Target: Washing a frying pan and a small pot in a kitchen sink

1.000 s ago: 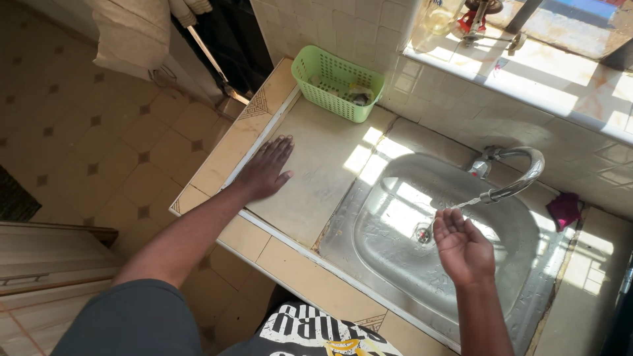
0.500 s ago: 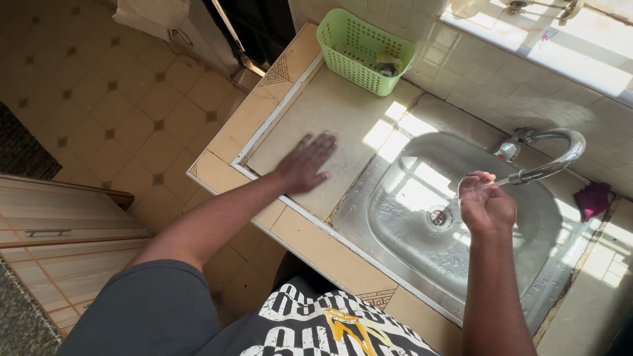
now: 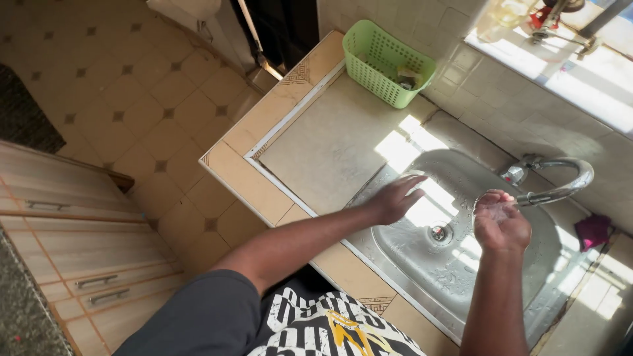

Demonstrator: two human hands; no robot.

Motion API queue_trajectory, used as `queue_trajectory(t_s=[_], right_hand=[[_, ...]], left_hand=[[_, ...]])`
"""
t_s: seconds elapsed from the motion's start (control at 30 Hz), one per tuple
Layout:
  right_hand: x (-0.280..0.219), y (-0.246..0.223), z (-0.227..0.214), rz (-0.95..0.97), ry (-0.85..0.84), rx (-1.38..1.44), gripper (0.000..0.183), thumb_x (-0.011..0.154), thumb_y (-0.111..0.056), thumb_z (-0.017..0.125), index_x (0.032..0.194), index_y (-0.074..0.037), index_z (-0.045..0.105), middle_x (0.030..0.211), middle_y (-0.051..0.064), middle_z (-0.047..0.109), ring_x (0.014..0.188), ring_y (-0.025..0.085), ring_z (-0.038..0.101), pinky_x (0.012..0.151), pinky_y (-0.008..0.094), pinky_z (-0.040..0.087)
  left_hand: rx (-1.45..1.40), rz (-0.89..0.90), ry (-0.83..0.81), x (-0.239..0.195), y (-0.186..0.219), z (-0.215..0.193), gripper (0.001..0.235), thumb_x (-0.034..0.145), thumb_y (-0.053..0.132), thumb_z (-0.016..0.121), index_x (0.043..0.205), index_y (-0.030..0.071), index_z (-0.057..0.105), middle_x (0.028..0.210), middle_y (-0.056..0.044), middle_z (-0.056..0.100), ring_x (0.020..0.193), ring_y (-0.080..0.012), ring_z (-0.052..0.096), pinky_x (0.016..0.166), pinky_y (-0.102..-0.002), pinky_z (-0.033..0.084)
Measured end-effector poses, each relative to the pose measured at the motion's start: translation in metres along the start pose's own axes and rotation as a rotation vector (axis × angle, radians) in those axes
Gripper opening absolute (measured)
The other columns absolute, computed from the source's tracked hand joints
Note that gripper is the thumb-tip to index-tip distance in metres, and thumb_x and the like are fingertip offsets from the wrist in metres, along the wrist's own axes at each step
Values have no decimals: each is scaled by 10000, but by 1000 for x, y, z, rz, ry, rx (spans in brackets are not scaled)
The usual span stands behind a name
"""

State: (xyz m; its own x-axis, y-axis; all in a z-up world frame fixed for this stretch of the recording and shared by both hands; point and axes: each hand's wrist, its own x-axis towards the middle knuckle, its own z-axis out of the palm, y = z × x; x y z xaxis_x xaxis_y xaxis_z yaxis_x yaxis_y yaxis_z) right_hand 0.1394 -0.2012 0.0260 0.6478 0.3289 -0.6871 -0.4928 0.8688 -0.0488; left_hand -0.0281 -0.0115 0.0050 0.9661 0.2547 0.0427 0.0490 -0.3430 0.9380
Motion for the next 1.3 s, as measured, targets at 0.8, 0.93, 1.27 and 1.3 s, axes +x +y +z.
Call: queue_trajectory(t_s=[0.8,0.93,1.27,1.3], right_hand=[[33,-7,-40,8,-88,-119,421,790,133,310,1177,52,454,993,176,530,873,275,571,805,349,589],[21,16,-35,-13,-129,-227,237,875,72,355,997,-52,516,862,44,578,809,158,624,806,289,578],[-54,150,22,-277,-697,-2621,450,973,-445,503,1216,-171,764,1225,38,779,1163,217,688,1001,362,481],[-63,167,35,-256,-732,-2553,496,976,-484,464,1182,-166,784,1122,39,821,1057,197,729,910,353,509]], left_hand=[[-304,-493,-35,-28,34,-18,470,991,345,418,1290,83,668,1251,-69,730,1090,-200,675,943,-365,489],[-442,-468,31,-27,16,-10,382,1014,292,443,1176,66,705,1133,-65,756,969,-180,703,900,-317,512],[-130,-495,294,-56,23,-50,495,967,314,421,1348,70,622,1427,-97,606,1306,-266,573,1072,-387,443],[-125,-426,366,-60,15,-52,436,977,256,452,1313,47,637,1378,-114,625,1252,-279,601,1033,-396,466]])
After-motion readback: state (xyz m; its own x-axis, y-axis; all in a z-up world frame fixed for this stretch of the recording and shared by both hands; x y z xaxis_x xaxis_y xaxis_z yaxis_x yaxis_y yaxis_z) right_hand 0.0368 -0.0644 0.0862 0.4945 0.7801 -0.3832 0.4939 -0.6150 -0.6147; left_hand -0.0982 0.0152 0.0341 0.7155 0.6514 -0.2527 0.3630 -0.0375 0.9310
